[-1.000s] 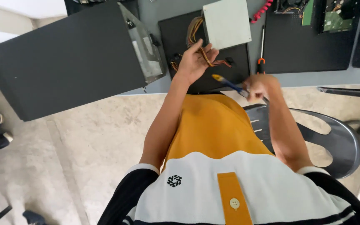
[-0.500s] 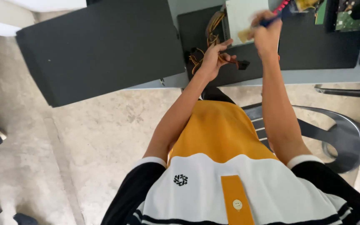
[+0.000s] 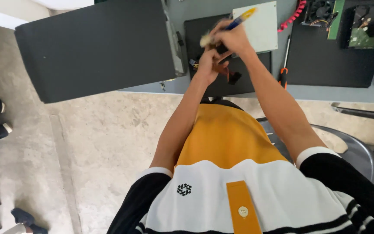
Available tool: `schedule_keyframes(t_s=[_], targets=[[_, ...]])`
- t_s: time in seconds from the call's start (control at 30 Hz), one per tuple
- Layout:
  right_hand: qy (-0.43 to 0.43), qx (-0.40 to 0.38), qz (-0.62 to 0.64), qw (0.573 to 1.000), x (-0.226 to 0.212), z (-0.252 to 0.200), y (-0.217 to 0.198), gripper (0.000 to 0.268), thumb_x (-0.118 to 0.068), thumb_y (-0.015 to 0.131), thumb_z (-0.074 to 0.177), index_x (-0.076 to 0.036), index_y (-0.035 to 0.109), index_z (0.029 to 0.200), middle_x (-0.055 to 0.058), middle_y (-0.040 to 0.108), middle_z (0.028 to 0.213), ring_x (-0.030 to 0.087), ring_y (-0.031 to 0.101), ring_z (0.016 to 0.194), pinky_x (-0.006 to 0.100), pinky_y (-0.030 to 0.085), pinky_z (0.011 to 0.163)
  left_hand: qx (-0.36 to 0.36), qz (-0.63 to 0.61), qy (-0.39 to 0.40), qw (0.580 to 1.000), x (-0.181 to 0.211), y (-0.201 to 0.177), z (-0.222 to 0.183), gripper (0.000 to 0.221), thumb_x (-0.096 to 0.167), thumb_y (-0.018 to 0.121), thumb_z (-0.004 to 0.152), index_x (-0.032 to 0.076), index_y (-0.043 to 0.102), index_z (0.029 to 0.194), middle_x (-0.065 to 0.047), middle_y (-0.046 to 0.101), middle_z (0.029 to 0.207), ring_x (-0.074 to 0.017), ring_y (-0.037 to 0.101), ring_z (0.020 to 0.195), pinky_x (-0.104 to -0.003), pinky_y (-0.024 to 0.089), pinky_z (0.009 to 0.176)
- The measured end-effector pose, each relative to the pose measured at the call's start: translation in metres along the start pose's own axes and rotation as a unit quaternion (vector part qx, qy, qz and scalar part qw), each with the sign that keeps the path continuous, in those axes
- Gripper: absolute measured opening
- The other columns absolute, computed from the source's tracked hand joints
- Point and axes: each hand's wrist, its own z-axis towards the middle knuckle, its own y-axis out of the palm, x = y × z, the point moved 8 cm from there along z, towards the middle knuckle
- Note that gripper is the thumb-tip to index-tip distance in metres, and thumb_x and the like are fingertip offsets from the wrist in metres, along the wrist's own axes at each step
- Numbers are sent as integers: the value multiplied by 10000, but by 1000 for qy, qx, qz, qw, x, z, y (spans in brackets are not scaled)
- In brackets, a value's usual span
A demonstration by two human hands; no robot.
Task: Cleaning a computer power supply unit with a brush and then installing it into a desktop computer case.
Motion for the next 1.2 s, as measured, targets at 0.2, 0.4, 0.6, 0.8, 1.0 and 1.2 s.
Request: schedule_keyframes(t_s=[0.2,0.4,0.6,0.8,1.0,1.2], targets=[[-172,90,-52,980,-9,4,-33,200,62,881,1024,-129,833,1060,46,843,1087,285,802,1008,480,652,993,-39,-28,56,997,-3,9,-13,1077,-220,419,1102,376,297,1991,-23,232,2089,-532,620,1687,-469,835,702],[-66,-52,93,992,7,21,-12,157,70,819,1140,-37,849,1029,102,812,937,206,701,782,381,657,759,-51,-43,62,996,1,4,-4,1187,-276,352,1029,384,273,2012,63,242,2099,-519,530,1779,-417,721,627],[35,-109,147,983,4,12,-3,196,74,793,1111,-40,819,954,102,856,1051,242,733,742,370,743,720,-20,-19,15,1000,23,21,-26,1198,-271,346,1031,386,311,2031,-107,444,1989,-409,521,1837,-503,430,681],[106,-87,112,984,11,10,-2,242,85,812,1066,-82,793,892,38,681,749,174,610,651,336,554,616,-46,29,16,998,34,24,-19,1187,-275,379,977,321,348,2004,-85,379,2069,-433,541,1821,-607,770,937],[120,-144,120,975,18,16,9,126,65,751,886,-61,751,874,46,597,662,160,562,606,300,462,603,-11,56,-3,998,41,33,-20,1120,-277,411,931,178,427,1954,-193,543,1928,-364,497,1864,-772,715,1174],[144,-149,148,967,-27,-12,7,270,98,688,883,-108,539,790,33,425,655,146,274,587,332,273,572,-3,-1,41,999,47,40,-23,326,-187,468,910,122,385,845,-26,212,799,-182,205,704,-834,586,1387]])
